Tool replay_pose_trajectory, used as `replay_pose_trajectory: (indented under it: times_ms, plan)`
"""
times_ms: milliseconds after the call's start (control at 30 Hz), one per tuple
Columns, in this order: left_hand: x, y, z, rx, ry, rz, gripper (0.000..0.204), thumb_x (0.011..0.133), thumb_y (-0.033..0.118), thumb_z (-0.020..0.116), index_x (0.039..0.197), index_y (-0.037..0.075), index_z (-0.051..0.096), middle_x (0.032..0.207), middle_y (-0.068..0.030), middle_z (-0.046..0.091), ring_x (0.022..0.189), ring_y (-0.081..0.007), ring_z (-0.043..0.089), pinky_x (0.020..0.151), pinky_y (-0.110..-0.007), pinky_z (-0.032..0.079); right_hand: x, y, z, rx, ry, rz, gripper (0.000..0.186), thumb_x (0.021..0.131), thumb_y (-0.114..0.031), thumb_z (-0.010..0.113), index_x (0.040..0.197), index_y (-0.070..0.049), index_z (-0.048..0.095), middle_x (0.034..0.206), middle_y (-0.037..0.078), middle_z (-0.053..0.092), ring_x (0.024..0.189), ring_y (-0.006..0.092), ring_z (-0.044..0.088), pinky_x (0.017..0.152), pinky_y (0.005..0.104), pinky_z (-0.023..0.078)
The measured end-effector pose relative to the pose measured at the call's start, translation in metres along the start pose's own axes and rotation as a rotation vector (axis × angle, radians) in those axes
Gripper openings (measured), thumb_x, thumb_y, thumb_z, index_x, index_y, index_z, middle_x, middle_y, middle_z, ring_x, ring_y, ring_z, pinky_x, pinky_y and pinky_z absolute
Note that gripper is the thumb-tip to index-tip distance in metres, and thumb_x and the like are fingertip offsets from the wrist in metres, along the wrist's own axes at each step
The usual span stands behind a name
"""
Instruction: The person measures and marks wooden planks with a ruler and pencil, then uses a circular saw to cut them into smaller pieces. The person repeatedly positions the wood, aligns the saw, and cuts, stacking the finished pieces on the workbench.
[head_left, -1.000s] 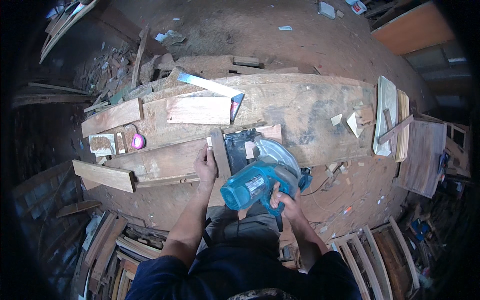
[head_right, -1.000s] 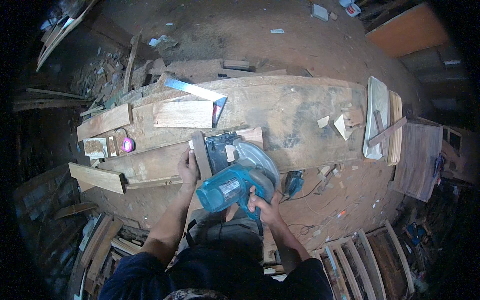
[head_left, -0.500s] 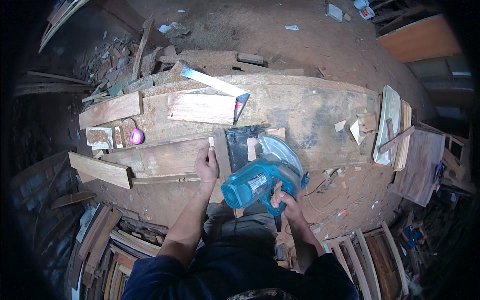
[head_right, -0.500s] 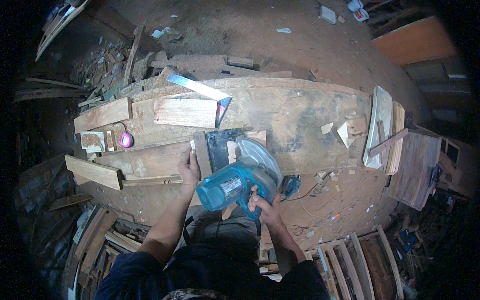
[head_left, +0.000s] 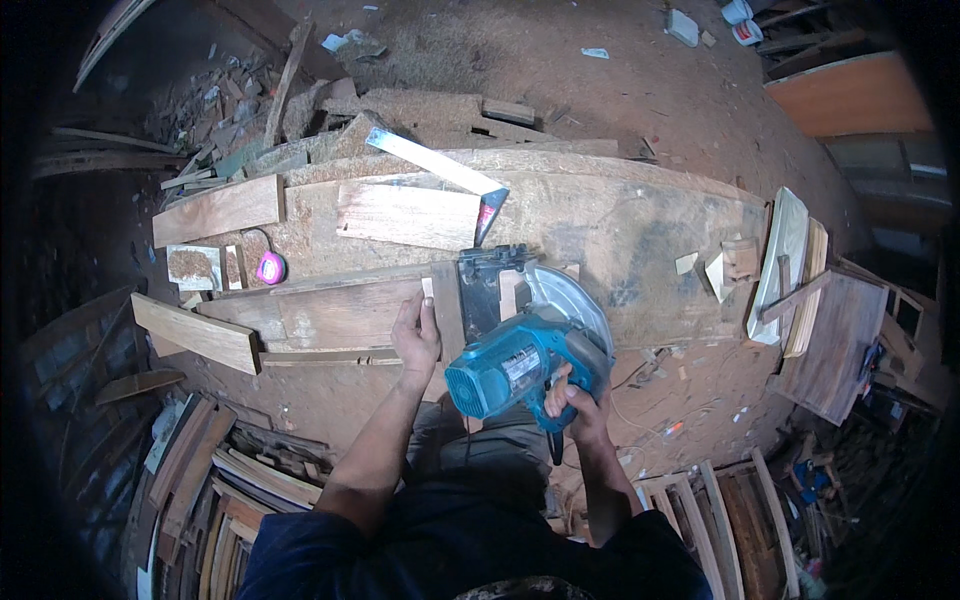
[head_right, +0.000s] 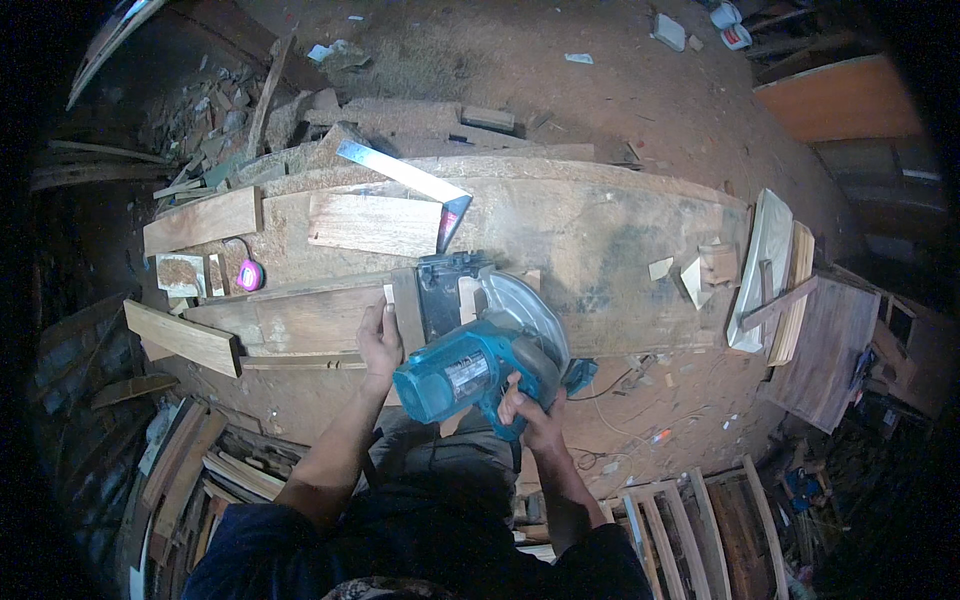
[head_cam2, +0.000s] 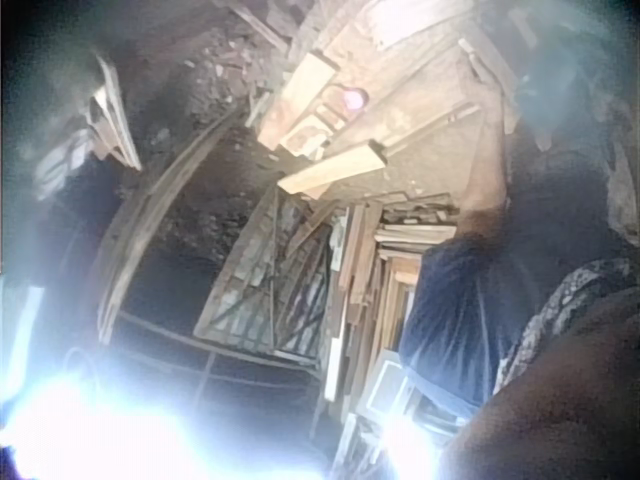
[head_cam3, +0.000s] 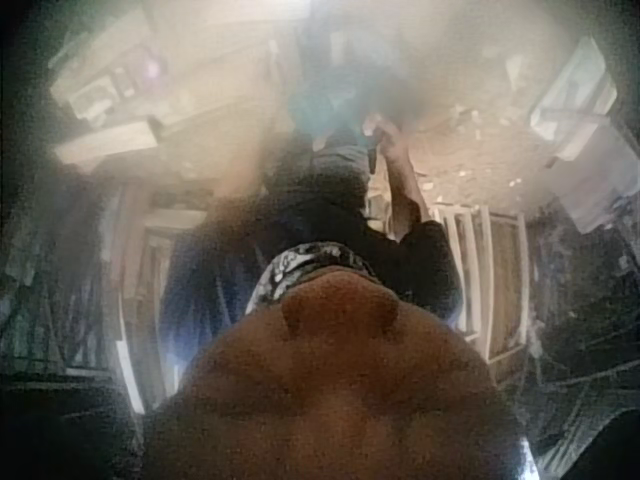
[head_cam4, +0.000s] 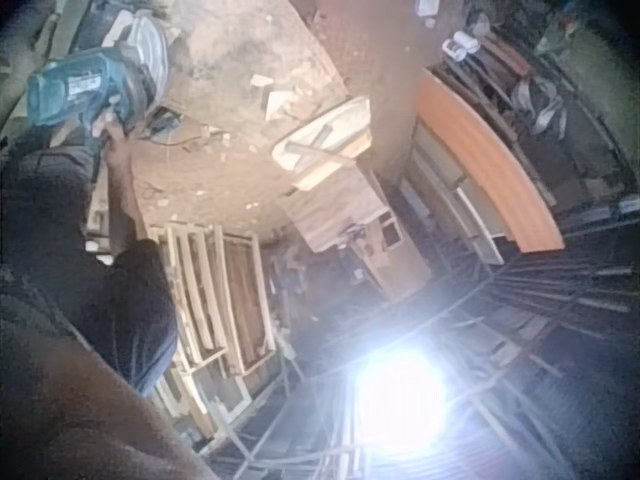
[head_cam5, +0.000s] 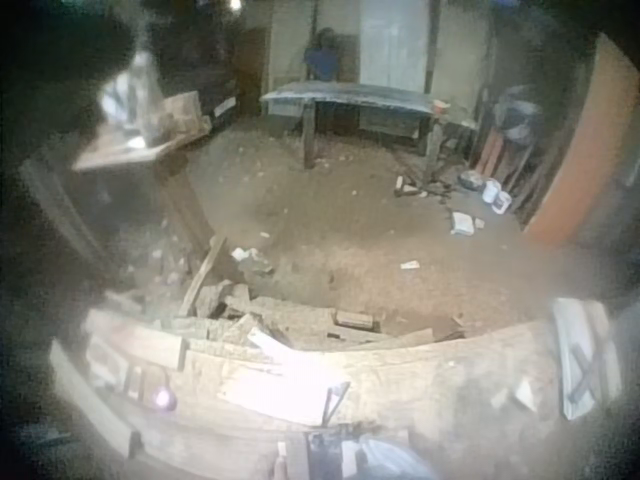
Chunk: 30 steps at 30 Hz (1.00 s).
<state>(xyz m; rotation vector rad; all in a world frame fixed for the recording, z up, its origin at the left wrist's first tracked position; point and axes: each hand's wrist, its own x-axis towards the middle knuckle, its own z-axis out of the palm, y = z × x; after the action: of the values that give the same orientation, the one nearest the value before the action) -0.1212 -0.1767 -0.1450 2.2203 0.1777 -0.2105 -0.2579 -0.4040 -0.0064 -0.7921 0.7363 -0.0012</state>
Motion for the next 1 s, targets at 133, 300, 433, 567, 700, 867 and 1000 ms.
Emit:
replay_pose_trajectory:
  times_ms: [133,300,433,567,700,867,1000]
  plan:
    - [0.001,0.009,-0.004,0.000,-0.027,-0.014,0.033,0.103,0.021,0.055,0.126,0.002,0.069,0.091,-0.0175,0.066,0.083,-0.0296,0.066,0.074,-0.040,0.051,0.004,0.002,0.000,0.030,-0.027,-0.022,0.030,0.088,-0.009,0.071,0.112,0.004,0.058,0.070,0.008,0.058,0.056,0.0179,0.057,0.054,0.0351,0.048]
    - [0.000,-0.002,0.001,-0.007,0.004,-0.014,0.031,0.103,0.022,0.055,0.124,0.006,0.071,0.095,-0.0180,0.068,0.086,-0.0335,0.069,0.076,-0.042,0.053,0.008,0.002,0.000,0.070,-0.061,-0.032,0.030,0.089,-0.008,0.071,0.113,0.004,0.058,0.071,0.008,0.059,0.056,0.0179,0.057,0.055,0.0353,0.048]
    - [0.000,-0.004,0.002,-0.023,0.008,0.003,0.030,0.103,0.021,0.056,0.123,0.004,0.071,0.098,-0.0184,0.069,0.088,-0.0342,0.069,0.078,-0.041,0.053,0.010,0.006,-0.004,0.094,-0.077,-0.045,0.031,0.090,-0.008,0.070,0.116,0.005,0.057,0.072,0.008,0.058,0.057,0.0178,0.057,0.055,0.0356,0.048]
    - [0.002,0.004,-0.002,-0.009,-0.005,-0.010,0.030,0.103,0.022,0.057,0.123,0.004,0.070,0.100,-0.0187,0.070,0.090,-0.0347,0.070,0.079,-0.041,0.054,0.013,0.005,-0.002,0.094,-0.079,-0.048,0.032,0.091,-0.008,0.070,0.117,0.006,0.058,0.072,0.008,0.057,0.058,0.0179,0.056,0.055,0.0356,0.047]
    - [0.002,0.003,-0.002,0.008,-0.003,-0.008,0.030,0.103,0.022,0.056,0.123,0.004,0.071,0.102,-0.0190,0.071,0.092,-0.0350,0.070,0.080,-0.041,0.054,0.015,0.006,-0.001,0.096,-0.074,-0.060,0.031,0.091,-0.008,0.069,0.116,0.006,0.058,0.071,0.008,0.057,0.058,0.0180,0.056,0.055,0.0356,0.047]
    - [0.003,0.003,-0.001,-0.022,-0.004,-0.021,0.030,0.102,0.021,0.058,0.123,0.004,0.071,0.104,-0.0198,0.071,0.094,-0.0355,0.071,0.082,-0.041,0.055,0.020,0.004,0.002,0.073,-0.066,-0.072,0.031,0.090,-0.008,0.068,0.115,0.006,0.058,0.070,0.009,0.057,0.057,0.0185,0.056,0.054,0.0360,0.046]
    - [0.003,0.005,-0.002,-0.034,-0.004,-0.027,0.029,0.101,0.020,0.059,0.121,0.004,0.072,0.104,-0.0193,0.071,0.094,-0.0351,0.071,0.082,-0.041,0.055,0.025,0.004,0.001,0.034,-0.074,-0.093,0.031,0.088,-0.005,0.066,0.116,0.006,0.057,0.070,0.009,0.057,0.056,0.0197,0.056,0.054,0.0362,0.046]
